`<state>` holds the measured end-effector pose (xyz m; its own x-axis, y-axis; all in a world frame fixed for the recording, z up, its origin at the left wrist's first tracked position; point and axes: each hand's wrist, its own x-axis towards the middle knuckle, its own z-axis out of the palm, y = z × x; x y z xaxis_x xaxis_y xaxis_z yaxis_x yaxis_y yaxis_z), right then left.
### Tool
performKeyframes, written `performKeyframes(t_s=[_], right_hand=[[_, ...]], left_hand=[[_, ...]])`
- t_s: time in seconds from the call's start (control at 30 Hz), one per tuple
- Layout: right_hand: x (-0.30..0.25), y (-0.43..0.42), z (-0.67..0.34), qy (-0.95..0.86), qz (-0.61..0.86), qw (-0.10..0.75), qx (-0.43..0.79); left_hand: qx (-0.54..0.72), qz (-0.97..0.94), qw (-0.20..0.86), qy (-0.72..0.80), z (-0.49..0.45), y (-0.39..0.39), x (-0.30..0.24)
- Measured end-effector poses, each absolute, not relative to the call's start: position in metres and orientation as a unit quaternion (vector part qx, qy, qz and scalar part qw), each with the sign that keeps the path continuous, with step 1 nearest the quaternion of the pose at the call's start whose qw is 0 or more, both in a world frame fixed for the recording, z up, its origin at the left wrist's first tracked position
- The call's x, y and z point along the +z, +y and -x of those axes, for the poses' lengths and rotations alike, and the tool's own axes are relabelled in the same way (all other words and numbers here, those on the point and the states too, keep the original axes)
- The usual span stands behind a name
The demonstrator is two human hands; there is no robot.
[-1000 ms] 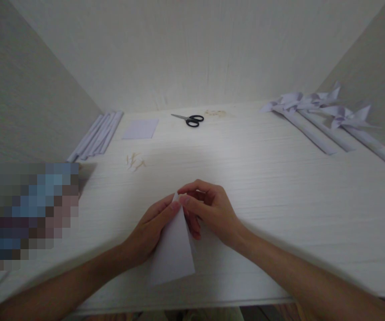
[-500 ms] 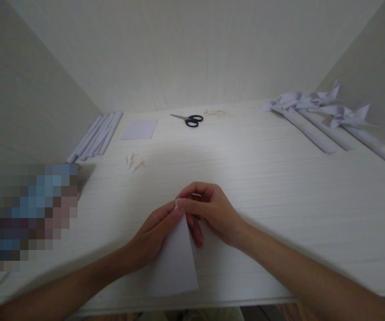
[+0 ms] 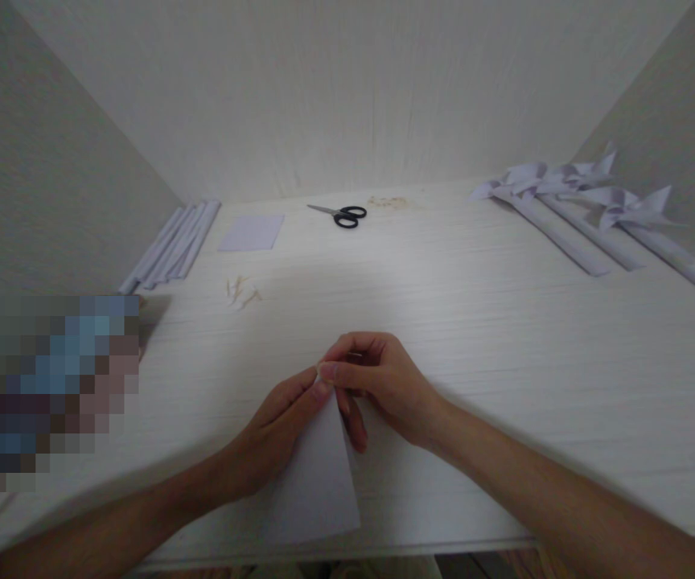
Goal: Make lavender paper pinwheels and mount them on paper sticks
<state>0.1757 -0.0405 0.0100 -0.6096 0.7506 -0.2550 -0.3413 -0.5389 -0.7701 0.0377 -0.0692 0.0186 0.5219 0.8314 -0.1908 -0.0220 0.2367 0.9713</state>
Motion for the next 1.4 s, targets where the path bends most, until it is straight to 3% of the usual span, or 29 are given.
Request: performKeyframes(t_s=[0.53, 0.77, 1.0, 1.2, 1.4], right_hand=[[0.008, -0.043, -0.176, -0.344, 0.304, 0.368, 0.809], [0.017, -0.022, -0.187, -0.295, 0.399, 0.517, 0.697], [0.014, -0.007, -0.204, -0.306, 0.418, 0.602, 0.608], [0.01, -0.011, -0.204, -0.391, 0.446, 0.565, 0.574], [0.009, -0.011, -0.205, -0.41, 0.454, 0.516, 0.6]], left_hand=[[0.281, -0.547, 0.687, 0.387, -0.036, -0.069, 0.018], [0.261, -0.577, 0.647, 0.425, -0.03, -0.062, 0.017], [0.373, -0.523, 0.57, 0.513, -0.015, -0.036, 0.016], [0.509, -0.469, 0.472, 0.546, -0.001, -0.018, 0.008], [0.54, -0.476, 0.444, 0.533, -0.002, -0.02, 0.008]])
